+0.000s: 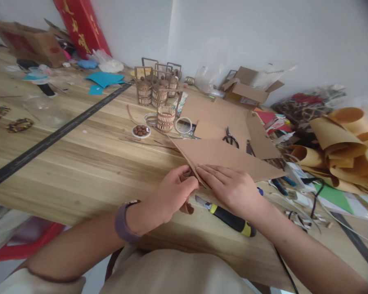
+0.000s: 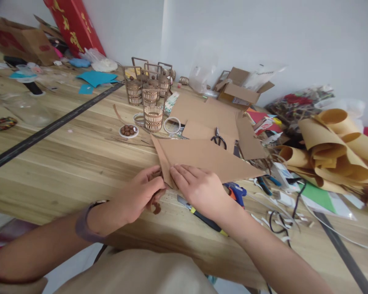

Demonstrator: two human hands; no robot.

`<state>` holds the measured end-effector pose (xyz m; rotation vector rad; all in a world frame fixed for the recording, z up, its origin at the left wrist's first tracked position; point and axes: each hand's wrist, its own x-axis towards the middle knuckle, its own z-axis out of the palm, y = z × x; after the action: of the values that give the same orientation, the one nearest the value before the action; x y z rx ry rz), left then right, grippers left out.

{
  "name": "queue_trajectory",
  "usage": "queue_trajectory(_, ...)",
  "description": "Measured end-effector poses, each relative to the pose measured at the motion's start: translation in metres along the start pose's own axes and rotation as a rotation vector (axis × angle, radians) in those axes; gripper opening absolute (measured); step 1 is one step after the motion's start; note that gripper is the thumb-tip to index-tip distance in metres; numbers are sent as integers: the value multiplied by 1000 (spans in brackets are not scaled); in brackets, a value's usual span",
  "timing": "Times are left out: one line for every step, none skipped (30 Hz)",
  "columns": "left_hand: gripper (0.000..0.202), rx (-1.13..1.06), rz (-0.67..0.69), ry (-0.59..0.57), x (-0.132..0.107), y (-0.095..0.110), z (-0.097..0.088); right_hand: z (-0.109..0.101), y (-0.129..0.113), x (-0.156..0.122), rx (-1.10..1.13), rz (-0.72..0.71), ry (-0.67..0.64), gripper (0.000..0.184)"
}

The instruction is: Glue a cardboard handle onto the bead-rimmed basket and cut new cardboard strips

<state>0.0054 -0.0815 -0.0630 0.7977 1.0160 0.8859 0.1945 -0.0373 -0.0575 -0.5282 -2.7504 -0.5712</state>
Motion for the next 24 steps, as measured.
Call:
queue_trajectory(6, -6, 10, -2, 0, 0, 0, 0, 0, 0, 2, 3, 0, 34)
queue_trajectory(6, -17, 20, -12, 0, 1, 0, -1, 1, 0, 0, 3, -1, 34)
queue_trajectory(7, -34, 28, -21, -1, 2, 0, -2, 1, 0, -5, 2, 0, 34)
queue_trajectory(8, -50, 29, -36, -2, 4, 0, -3, 1, 0, -11, 2, 2, 34)
queue_trajectory(10, -61, 20, -57, -3, 5, -1, -4, 1, 1, -19, 3, 6, 34)
queue_trajectory(13, -63, 10, -80, -5, 5, -1, -5, 1, 2, -27, 7, 9, 34)
queue_trajectory(17, -60, 3, -102, -6, 5, -2, -5, 0, 2, -37, 13, 13, 33)
queue_trajectory(21, -62, 0, -123, -6, 4, -2, -5, -1, 2, -44, 21, 16, 33)
queue_trajectory(25, -73, 6, -144, -6, 1, -3, -5, -1, 2, -49, 27, 24, 32)
queue_trajectory(27, -92, 17, -162, -5, -1, -4, -4, -2, 2, -50, 31, 33, 31)
queue_trajectory(30, -117, 31, -169, -3, -5, -5, -3, -3, 1, -49, 32, 43, 30)
queue_trajectory(32, -144, 41, -172, -1, -8, -5, -2, -3, 1, -44, 33, 49, 30)
queue_trajectory(34, -164, 43, -172, 1, -12, -6, -1, -4, 1, -34, 33, 49, 29)
queue_trajectory(36, -176, 41, -167, 3, -15, -6, -2, -4, 0, -11, 35, 37, 28)
queue_trajectory(36, -179, 38, -161, 5, -18, -6, -3, -4, 0, 27, 40, 11, 28)
queue_trajectory(35, -175, 39, -155, 6, -20, -6, -5, -5, 1, 83, 49, -23, 30)
queue_trajectory(34, -167, 49, -153, 7, -22, -6, -9, -6, 1, 151, 63, -51, 38)
queue_trajectory(32, -162, 69, -153, 7, -23, -5, -13, -8, 2, 222, 91, -68, 51)
queue_trajectory(31, -161, 90, -159, 6, -25, -3, -17, -10, 3, 277, 135, -64, 63)
queue_trajectory(31, -162, 108, -172, 6, -26, -2, -20, -12, 4, 301, 192, -36, 68)
queue_trajectory(30, -162, 126, -185, 5, -27, 0, -23, -14, 4, 289, 250, 6, 66)
queue_trajectory(30, -160, 143, -193, 4, -28, 2, -24, -17, 6, 249, 294, 43, 60)
queue_trajectory(29, -150, 163, -190, 3, -30, 4, -25, -19, 7, 199, 316, 61, 55)
queue_trajectory(29, -130, 187, -176, 3, -32, 6, -25, -20, 8, 154, 313, 59, 52)
